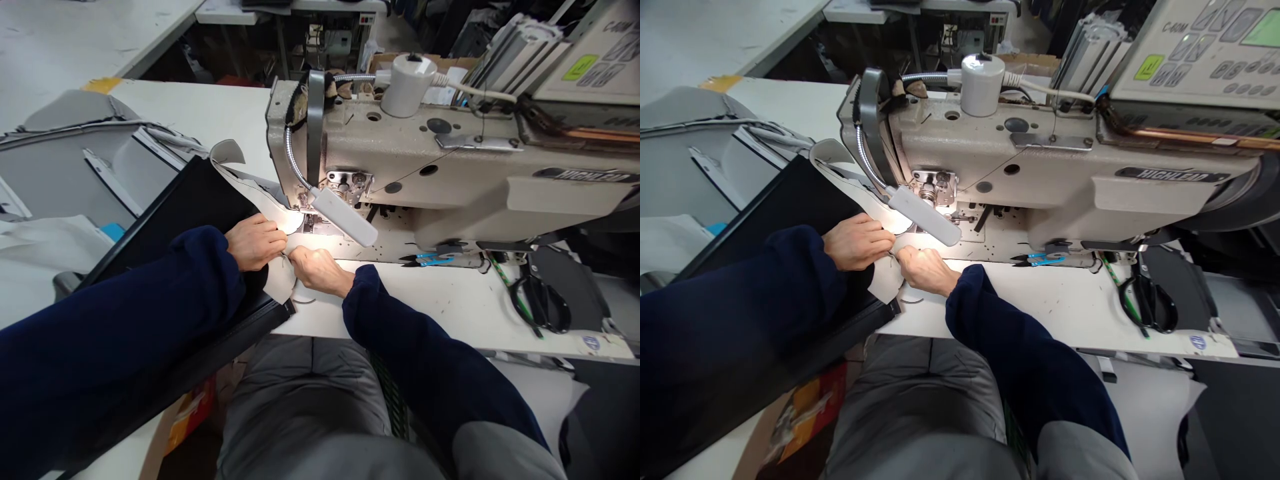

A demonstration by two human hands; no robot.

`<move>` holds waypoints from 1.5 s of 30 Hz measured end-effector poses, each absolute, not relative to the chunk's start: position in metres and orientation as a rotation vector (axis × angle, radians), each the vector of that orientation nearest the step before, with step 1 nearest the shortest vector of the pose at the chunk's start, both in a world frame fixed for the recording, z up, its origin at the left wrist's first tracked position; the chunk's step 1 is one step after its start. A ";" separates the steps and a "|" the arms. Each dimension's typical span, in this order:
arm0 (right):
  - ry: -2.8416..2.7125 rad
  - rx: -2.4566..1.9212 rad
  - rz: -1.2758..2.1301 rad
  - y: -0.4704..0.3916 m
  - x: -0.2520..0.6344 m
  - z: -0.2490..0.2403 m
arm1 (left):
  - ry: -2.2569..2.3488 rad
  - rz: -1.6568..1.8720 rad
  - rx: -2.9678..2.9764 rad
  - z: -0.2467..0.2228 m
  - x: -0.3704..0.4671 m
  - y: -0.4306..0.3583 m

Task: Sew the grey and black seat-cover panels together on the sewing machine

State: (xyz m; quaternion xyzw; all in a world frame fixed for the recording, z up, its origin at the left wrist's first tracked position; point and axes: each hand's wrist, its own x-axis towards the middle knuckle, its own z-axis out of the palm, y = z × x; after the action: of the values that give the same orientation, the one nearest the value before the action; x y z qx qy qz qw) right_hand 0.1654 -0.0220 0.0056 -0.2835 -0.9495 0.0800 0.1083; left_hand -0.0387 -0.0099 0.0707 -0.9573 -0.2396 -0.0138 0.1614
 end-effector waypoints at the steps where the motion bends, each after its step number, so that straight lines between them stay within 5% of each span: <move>1: -2.810 -0.800 0.203 -0.022 0.166 0.005 | -0.682 -0.035 -2.738 0.070 -0.039 -0.010; 25: -2.817 -0.535 -0.088 -0.052 0.167 0.012 | -0.676 0.427 -2.787 0.072 -0.003 0.011; 45: -2.926 -0.553 -0.060 -0.055 0.165 0.030 | -0.759 0.125 -2.920 0.061 -0.013 0.029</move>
State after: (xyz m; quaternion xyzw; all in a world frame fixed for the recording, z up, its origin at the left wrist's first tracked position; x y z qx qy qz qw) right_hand 0.1650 -0.0551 0.0303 -0.1852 -0.9791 -0.0200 0.0816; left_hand -0.0129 0.0288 0.0613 -0.9652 -0.2508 0.0414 0.0611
